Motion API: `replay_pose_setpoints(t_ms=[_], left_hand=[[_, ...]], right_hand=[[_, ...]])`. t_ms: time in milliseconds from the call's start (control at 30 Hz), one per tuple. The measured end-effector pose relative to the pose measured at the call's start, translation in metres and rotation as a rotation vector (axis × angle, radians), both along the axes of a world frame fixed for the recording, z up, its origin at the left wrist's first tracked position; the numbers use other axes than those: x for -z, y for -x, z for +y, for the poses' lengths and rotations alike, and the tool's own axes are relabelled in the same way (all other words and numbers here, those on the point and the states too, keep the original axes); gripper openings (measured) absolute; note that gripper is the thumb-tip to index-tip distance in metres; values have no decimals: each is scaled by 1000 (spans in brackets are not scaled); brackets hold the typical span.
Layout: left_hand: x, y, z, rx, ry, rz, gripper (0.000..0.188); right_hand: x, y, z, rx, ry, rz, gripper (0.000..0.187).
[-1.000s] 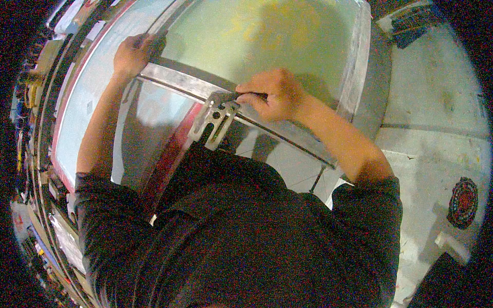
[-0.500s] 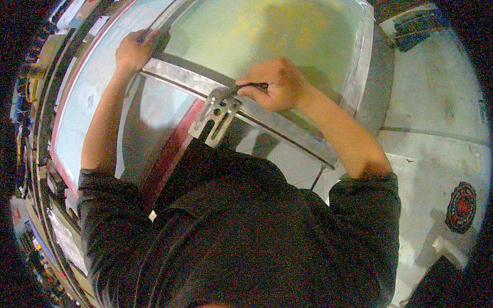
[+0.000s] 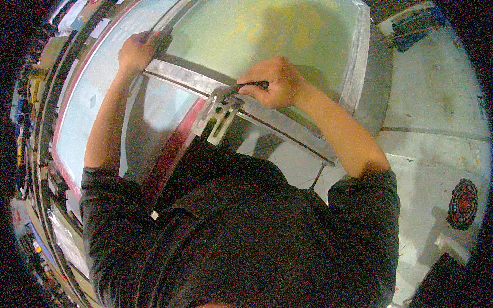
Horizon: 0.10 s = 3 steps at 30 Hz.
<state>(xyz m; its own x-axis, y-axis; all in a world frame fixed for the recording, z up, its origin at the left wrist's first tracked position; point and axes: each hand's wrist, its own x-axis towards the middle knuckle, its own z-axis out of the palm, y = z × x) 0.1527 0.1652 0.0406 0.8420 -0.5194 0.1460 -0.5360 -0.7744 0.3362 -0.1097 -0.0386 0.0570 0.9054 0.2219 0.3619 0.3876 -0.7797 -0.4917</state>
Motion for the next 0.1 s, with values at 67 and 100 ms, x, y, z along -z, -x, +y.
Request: replay_pose_setpoints(t_ms=[67,100], left_hand=[[2,-2,-1,-5,12,8,51],[4,-5,0,-8,18,11,51]], right_hand=[[-3,2,0,14,31,-14,16],[-5,3,0,34,35,2,19]])
